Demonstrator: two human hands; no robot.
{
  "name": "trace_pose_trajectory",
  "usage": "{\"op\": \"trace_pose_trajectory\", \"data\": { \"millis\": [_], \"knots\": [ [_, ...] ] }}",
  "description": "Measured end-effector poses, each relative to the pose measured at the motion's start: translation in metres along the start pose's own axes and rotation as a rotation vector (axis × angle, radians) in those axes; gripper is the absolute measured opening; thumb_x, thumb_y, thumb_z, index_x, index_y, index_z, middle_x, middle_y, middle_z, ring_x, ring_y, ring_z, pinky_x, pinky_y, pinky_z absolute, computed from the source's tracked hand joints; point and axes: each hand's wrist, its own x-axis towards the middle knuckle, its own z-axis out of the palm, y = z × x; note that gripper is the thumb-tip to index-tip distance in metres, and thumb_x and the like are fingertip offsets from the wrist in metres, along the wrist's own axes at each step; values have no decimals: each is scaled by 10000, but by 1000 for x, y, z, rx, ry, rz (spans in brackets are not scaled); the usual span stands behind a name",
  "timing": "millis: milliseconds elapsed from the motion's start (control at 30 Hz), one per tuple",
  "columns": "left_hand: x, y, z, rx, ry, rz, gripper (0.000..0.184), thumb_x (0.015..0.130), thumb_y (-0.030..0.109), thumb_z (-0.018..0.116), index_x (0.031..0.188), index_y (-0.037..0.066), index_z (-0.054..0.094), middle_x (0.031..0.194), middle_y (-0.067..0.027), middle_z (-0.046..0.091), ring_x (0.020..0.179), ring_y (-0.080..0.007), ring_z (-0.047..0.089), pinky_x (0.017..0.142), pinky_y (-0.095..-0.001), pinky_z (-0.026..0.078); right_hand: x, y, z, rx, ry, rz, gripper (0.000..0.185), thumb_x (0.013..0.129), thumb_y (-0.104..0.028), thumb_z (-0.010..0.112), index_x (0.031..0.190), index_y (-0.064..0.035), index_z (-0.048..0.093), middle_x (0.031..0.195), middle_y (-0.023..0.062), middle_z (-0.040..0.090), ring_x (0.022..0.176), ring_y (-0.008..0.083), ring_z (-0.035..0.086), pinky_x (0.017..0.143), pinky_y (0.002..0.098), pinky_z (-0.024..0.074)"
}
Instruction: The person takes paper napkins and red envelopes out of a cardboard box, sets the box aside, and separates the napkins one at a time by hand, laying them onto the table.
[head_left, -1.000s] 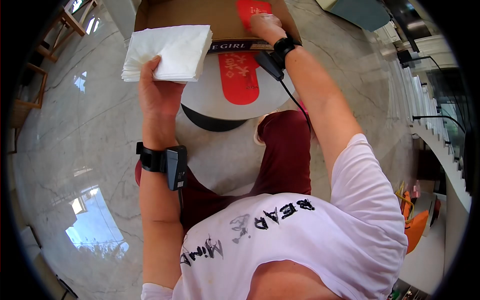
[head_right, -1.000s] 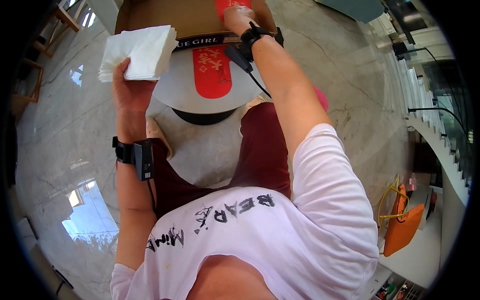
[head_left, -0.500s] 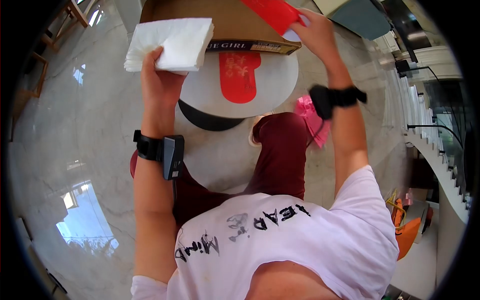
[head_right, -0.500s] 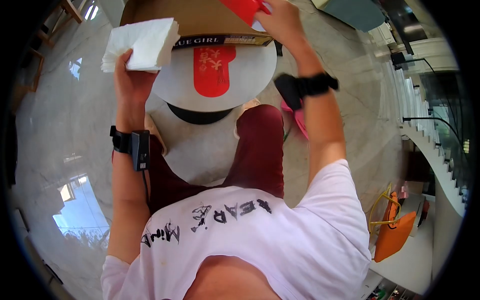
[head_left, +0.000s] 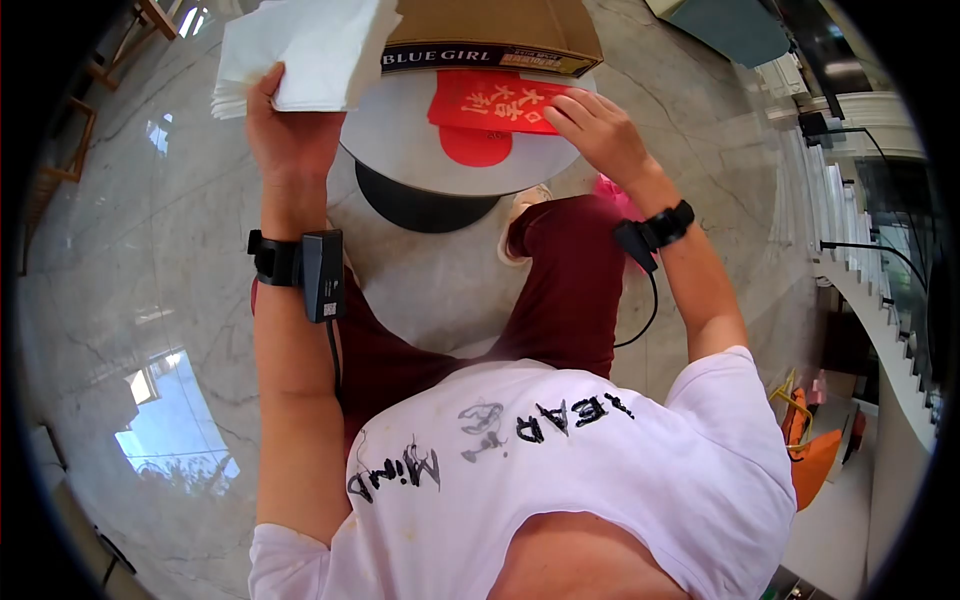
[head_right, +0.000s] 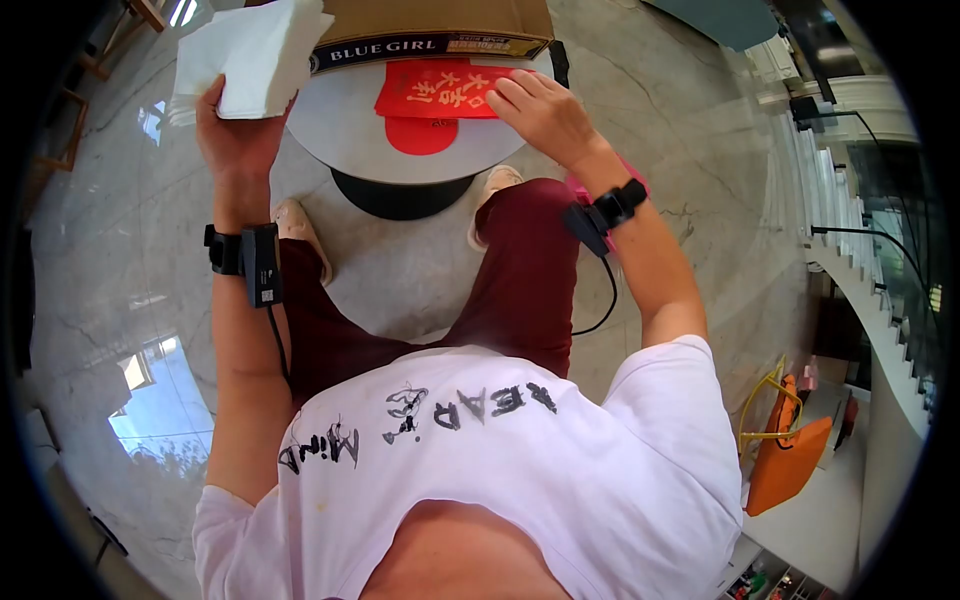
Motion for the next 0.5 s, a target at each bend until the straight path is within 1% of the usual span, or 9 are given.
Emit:
{"op": "trace_pose_trajectory", "data": {
  "millis": [33,133,233,267,333,367,433,467,500],
  "knots": [
    [-3,-1,2,10,14,-20,491,861,273,492,1284,25,463,1289,-135,522,1196,-293,490,1003,-486,378,-3,0,4,-1,-37,7,284,730,-85,582,1014,-87,595,994,47,580,1020,208,562,830,304,487],
    [0,0,-8,54,-21,-125,440,867,244,527,1235,4,504,1195,-115,587,1108,-251,558,968,-408,429,-5,-5,18,-16,-262,110,387,749,-58,589,1134,-82,582,1107,65,574,1111,233,524,905,338,459],
    [-4,-8,-5,208,-37,-147,381,829,177,606,1166,9,550,1127,-82,611,1093,-206,565,946,-342,440,-3,0,7,108,-438,196,490,755,-23,592,1240,-69,541,1190,90,569,1154,278,511,963,372,434],
    [-7,-8,-4,277,-130,-196,395,803,155,640,1164,18,553,1097,-71,614,1060,-193,582,929,-347,458,2,2,4,247,-413,250,477,773,-33,598,1245,-62,537,1187,92,578,1142,271,525,963,365,437],
    [-11,-16,-1,394,-172,-317,406,799,159,643,1168,19,550,1078,-68,619,1027,-192,597,911,-347,471,10,9,-5,526,-359,361,453,810,-51,610,1256,-46,528,1180,95,594,1118,256,555,962,352,443],
    [-14,-20,0,451,-193,-379,411,796,161,645,1170,19,549,1069,-66,621,1010,-192,605,902,-347,477,18,11,-11,767,-261,479,433,833,-82,612,1256,-40,526,1172,96,604,1099,238,569,951,341,451],
    [-21,-28,4,457,-209,-447,426,791,163,644,1176,14,543,1063,-69,624,978,-201,619,867,-347,496,45,8,-15,1243,-35,707,405,878,-143,615,1256,-29,523,1154,97,624,1060,201,597,929,319,466],
    [-23,-33,4,461,-201,-472,427,789,165,644,1176,13,543,1062,-71,624,979,-203,619,863,-350,498,56,0,-14,1391,54,789,431,893,-233,631,1246,-12,522,1119,86,642,996,152,614,874,279,486],
    [-25,-38,4,465,-191,-495,429,788,167,644,1175,12,543,1061,-73,624,981,-205,618,860,-352,500,63,-7,-8,1417,16,803,449,884,-245,642,1247,-11,520,1121,90,641,993,154,615,867,278,487]
  ]
}}
